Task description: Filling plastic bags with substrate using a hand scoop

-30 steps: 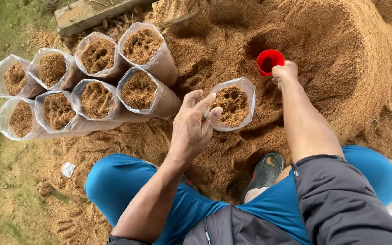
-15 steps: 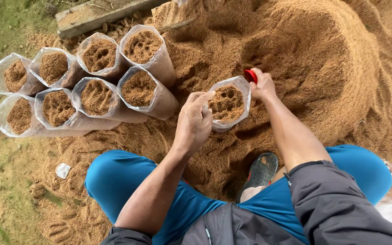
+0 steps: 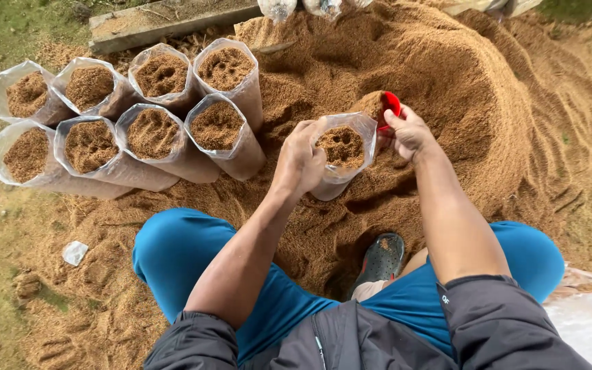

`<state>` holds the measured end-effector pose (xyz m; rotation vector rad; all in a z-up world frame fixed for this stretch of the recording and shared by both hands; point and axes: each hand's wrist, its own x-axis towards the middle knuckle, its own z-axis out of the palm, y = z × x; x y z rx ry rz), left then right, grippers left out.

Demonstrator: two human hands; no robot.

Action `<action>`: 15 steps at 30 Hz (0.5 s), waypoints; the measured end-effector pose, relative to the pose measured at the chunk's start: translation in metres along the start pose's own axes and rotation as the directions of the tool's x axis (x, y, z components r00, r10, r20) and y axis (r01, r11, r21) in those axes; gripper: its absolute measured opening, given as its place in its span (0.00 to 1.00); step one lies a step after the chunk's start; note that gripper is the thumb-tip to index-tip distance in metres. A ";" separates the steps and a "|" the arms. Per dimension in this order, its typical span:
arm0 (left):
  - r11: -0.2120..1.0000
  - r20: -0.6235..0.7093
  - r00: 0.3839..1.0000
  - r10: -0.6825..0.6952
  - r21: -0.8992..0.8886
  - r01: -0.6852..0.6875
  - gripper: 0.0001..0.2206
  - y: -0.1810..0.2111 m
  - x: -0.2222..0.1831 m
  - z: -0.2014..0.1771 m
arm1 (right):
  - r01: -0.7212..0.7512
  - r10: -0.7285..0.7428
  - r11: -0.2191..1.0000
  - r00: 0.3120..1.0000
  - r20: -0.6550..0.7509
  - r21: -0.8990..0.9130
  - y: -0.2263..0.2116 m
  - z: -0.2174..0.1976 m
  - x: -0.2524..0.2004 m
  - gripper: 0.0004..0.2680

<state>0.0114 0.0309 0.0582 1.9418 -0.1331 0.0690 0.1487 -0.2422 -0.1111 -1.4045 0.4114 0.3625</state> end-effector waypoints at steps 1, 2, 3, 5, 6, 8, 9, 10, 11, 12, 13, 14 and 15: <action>0.999 0.001 1.000 -0.019 -0.029 0.019 0.30 -0.005 0.003 0.001 | 0.038 -0.038 0.999 0.999 0.009 0.008 -0.014 0.000 -0.010 0.20; 0.998 0.003 0.999 -0.039 -0.058 0.039 0.30 -0.010 0.006 0.003 | 0.075 -0.075 0.997 0.997 0.018 0.016 -0.027 0.000 -0.020 0.19; 0.997 -0.001 0.999 -0.034 -0.064 0.034 0.30 -0.015 0.010 0.005 | 0.080 -0.080 0.997 0.997 0.017 0.010 -0.040 0.003 -0.033 0.19; 0.993 -0.012 1.000 -0.022 -0.116 0.021 0.29 -0.024 0.017 0.009 | 0.228 -0.227 0.970 0.974 0.028 -0.084 -0.064 0.011 -0.058 0.16; 0.992 -0.015 1.000 -0.021 -0.122 0.019 0.29 -0.025 0.018 0.010 | 0.231 -0.229 0.969 0.973 0.028 -0.090 -0.074 0.017 -0.074 0.16; 0.995 -0.036 0.999 -0.004 -0.103 0.001 0.29 -0.027 0.020 0.011 | 0.370 -0.368 0.922 0.929 0.039 -0.118 -0.093 0.031 -0.104 0.16; 0.994 -0.039 0.999 -0.002 -0.107 -0.002 0.29 -0.030 0.021 0.012 | 0.373 -0.370 0.920 0.928 0.040 -0.122 -0.099 0.038 -0.116 0.16; 0.995 -0.044 0.999 0.004 -0.102 -0.008 0.29 -0.033 0.022 0.014 | 0.442 -0.440 0.879 0.896 0.058 -0.179 -0.103 0.045 -0.128 0.16; 0.995 -0.048 0.999 0.009 -0.097 -0.014 0.29 -0.037 0.023 0.016 | 0.508 -0.505 0.829 0.860 0.079 -0.233 -0.107 0.052 -0.140 0.16; 0.995 -0.049 0.999 0.011 -0.100 -0.016 0.29 -0.038 0.024 0.018 | 0.509 -0.506 0.828 0.859 0.079 -0.235 -0.113 0.060 -0.158 0.16; 0.995 -0.053 0.998 0.014 -0.096 -0.019 0.29 -0.040 0.026 0.019 | 0.527 -0.528 0.762 0.842 0.111 -0.376 -0.120 0.068 -0.176 0.17; 0.996 -0.059 0.998 0.015 -0.090 -0.020 0.29 -0.043 0.027 0.020 | 0.535 -0.542 0.677 0.827 0.149 -0.505 -0.125 0.076 -0.193 0.18; 0.996 -0.061 0.998 0.014 -0.091 -0.020 0.29 -0.044 0.027 0.020 | 0.536 -0.542 0.676 0.827 0.151 -0.505 -0.113 0.073 -0.184 0.18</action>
